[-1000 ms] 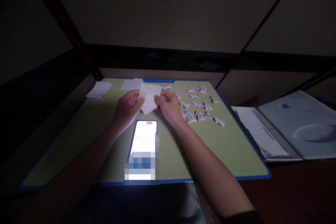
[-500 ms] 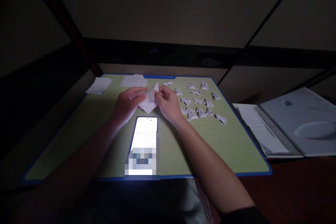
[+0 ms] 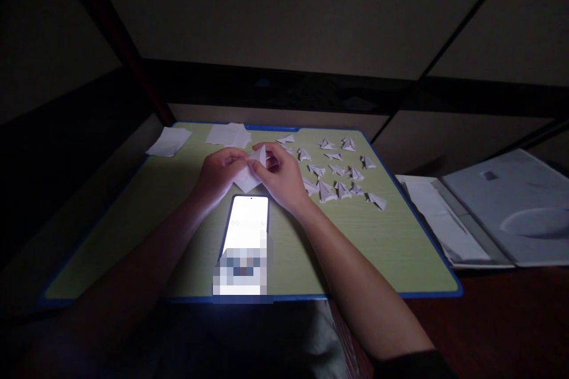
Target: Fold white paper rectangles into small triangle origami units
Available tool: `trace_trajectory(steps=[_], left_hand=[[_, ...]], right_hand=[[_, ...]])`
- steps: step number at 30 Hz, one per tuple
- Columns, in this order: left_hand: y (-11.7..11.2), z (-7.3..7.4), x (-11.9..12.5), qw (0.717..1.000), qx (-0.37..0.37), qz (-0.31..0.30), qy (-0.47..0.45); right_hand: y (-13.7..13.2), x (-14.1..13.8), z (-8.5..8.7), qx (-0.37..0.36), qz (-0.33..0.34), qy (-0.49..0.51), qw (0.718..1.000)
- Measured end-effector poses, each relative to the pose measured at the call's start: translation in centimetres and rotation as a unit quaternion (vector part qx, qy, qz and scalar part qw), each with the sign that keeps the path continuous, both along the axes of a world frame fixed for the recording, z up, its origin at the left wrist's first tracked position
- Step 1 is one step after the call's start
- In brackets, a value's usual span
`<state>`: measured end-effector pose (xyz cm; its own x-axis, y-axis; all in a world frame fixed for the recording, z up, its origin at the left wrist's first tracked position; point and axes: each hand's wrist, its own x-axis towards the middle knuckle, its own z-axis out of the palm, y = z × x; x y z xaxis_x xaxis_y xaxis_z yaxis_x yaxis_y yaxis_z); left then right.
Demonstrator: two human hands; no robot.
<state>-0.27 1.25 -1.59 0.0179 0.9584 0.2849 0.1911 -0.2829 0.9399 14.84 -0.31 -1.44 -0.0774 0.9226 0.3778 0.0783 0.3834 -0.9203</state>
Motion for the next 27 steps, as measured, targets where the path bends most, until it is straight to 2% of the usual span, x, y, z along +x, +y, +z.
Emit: trace_trajectory(steps=[5,10,18,23,27], left_hand=[[0.03,-0.05,0.11,1.0,-0.002,-0.028,0.007],[-0.11,0.25,0.29,1.0,-0.011,-0.018,-0.002],[0.0,-0.28,0.2,0.999,-0.015,-0.038,0.022],[0.21,-0.38,0.06,0.999,-0.018,-0.029,0.027],[0.26,-0.26,-0.04,0.999,-0.039,-0.016,0.004]], right_hand=[[0.25,-0.02,-0.21,0.002,-0.013,0.026,1.0],[0.42,-0.02,-0.08,-0.012,-0.019,0.057,0.998],[0.43,-0.02,-0.06,-0.017,-0.032,0.047,0.998],[0.04,0.16,0.1,0.018,-0.036,-0.008,0.999],[-0.34,0.36,0.4,0.087,-0.035,-0.086,0.992]])
